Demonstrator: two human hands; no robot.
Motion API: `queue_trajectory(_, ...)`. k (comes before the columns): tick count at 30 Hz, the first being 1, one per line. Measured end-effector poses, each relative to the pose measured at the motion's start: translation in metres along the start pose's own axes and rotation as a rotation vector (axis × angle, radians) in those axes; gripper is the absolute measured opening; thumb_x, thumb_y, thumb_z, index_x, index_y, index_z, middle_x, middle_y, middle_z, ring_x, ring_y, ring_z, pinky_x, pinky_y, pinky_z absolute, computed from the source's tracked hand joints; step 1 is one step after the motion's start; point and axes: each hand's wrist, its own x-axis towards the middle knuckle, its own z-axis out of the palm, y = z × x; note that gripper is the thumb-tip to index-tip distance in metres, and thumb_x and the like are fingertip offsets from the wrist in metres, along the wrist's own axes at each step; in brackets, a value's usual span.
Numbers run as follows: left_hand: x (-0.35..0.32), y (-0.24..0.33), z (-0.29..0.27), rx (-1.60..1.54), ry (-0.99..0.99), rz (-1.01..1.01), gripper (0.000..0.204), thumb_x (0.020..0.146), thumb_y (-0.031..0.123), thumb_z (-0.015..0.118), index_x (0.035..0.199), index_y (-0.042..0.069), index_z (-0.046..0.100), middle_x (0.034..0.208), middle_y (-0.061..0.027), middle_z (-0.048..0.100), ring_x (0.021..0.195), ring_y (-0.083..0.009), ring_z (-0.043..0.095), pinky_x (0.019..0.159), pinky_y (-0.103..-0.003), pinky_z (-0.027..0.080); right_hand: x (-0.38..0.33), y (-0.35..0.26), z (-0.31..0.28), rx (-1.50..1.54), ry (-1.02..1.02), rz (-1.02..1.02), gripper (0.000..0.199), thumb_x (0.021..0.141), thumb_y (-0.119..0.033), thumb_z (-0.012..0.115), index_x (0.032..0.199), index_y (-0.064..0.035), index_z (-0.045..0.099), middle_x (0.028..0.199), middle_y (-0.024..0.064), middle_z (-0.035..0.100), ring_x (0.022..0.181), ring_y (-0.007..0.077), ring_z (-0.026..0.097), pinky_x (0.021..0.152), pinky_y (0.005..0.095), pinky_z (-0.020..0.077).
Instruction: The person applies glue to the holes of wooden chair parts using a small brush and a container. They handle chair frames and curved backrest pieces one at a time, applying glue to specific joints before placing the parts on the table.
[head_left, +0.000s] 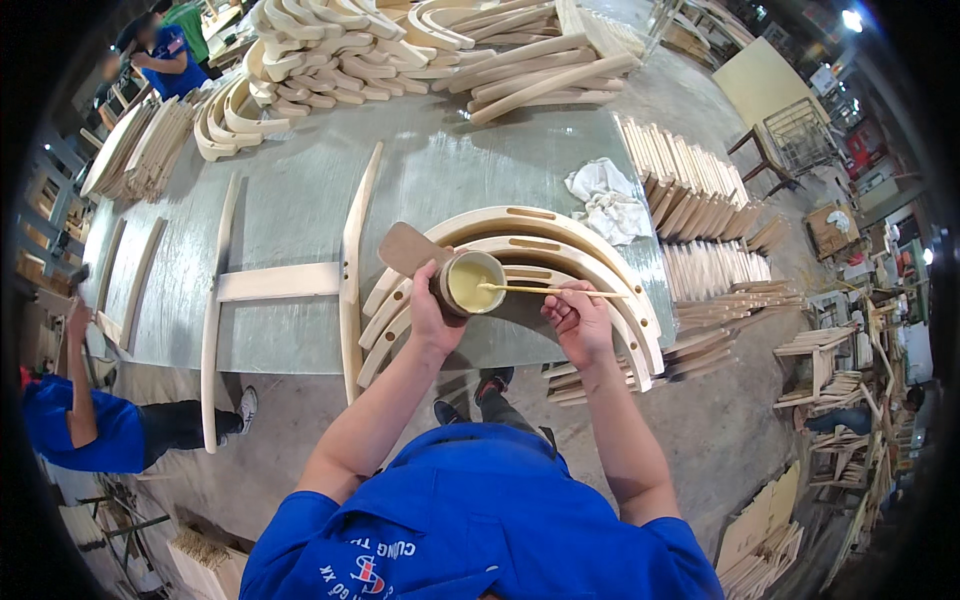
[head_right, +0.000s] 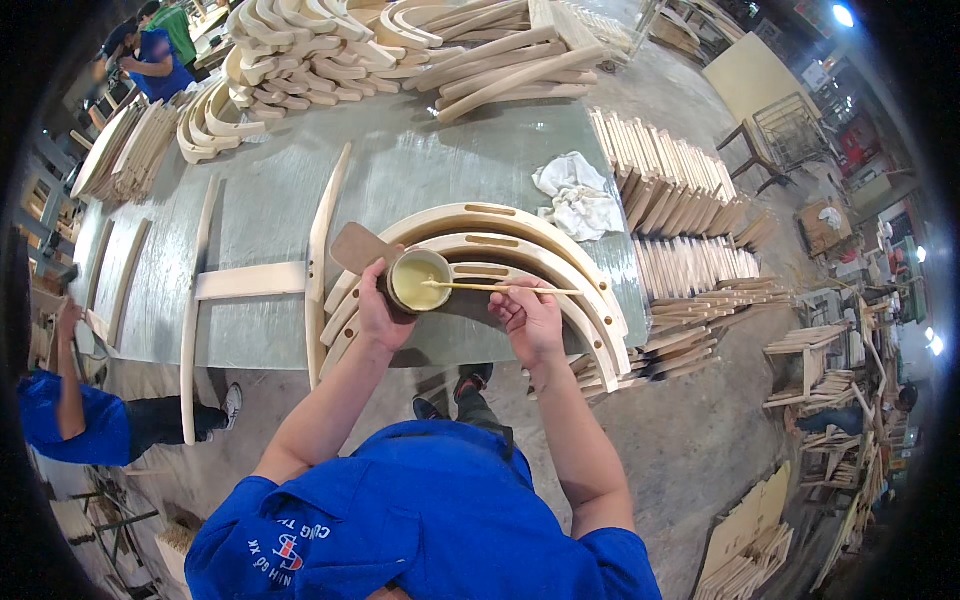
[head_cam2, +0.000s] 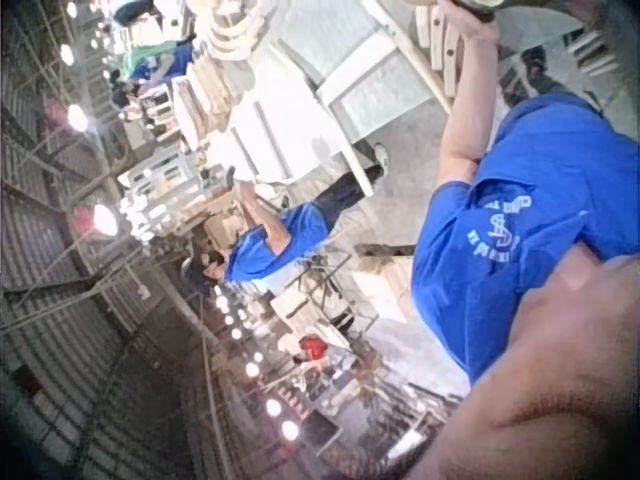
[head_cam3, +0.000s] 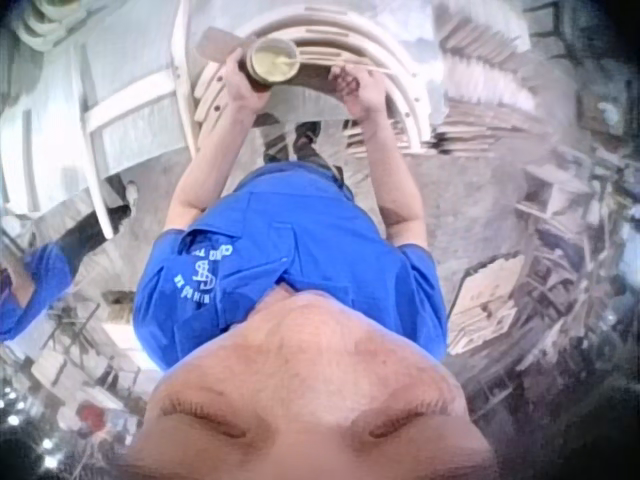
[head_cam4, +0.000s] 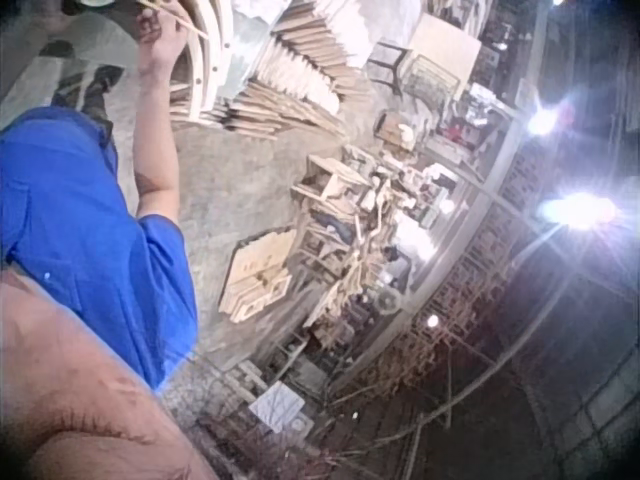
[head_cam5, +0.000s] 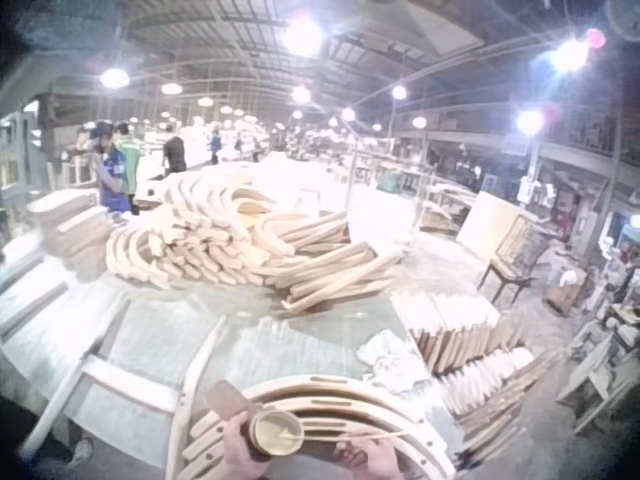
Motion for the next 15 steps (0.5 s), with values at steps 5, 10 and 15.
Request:
queue_trajectory(5, 0.016, -0.020, 0.004, 0.030, 0.017, -0.050, 0.043, 0.091, 0.035, 0.039, 0.124, 0.010, 0.049, 0.120, -0.0062, 0.057, 0.112, -0.0219, 0.054, 0.094, -0.041, 0.044, 0.009, 0.009, -0.013, 0.086, 0.164, 0.071, 0.009, 0.088, -0.014, 0.060, 0.081, -0.0098, 0.055, 0.073, 0.0068, 0.062, 0.061, 0.0145, 0.061, 0.058, 0.0317, 0.0520)
queue_trajectory(10, 0.019, -0.023, 0.009, 0.068, 0.091, -0.079, 0.038, 0.091, 0.035, 0.040, 0.120, 0.013, 0.052, 0.115, -0.0042, 0.059, 0.109, -0.0207, 0.055, 0.094, -0.039, 0.043, 0.012, -0.001, -0.021, 0.018, 0.167, -0.095, 0.012, 0.089, -0.014, 0.060, 0.081, -0.0088, 0.054, 0.072, 0.0078, 0.063, 0.059, 0.0150, 0.061, 0.056, 0.0298, 0.0525)
queue_trajectory(15, 0.010, 0.001, -0.020, 0.036, 0.092, 0.005, 0.039, 0.091, 0.035, 0.040, 0.121, 0.012, 0.051, 0.115, -0.0043, 0.059, 0.110, -0.0206, 0.055, 0.094, -0.041, 0.043, 0.021, -0.013, -0.033, -0.225, 0.152, -0.307, 0.010, 0.089, -0.010, 0.059, 0.082, -0.0048, 0.054, 0.072, 0.0104, 0.063, 0.058, 0.0152, 0.062, 0.056, 0.0285, 0.0538)
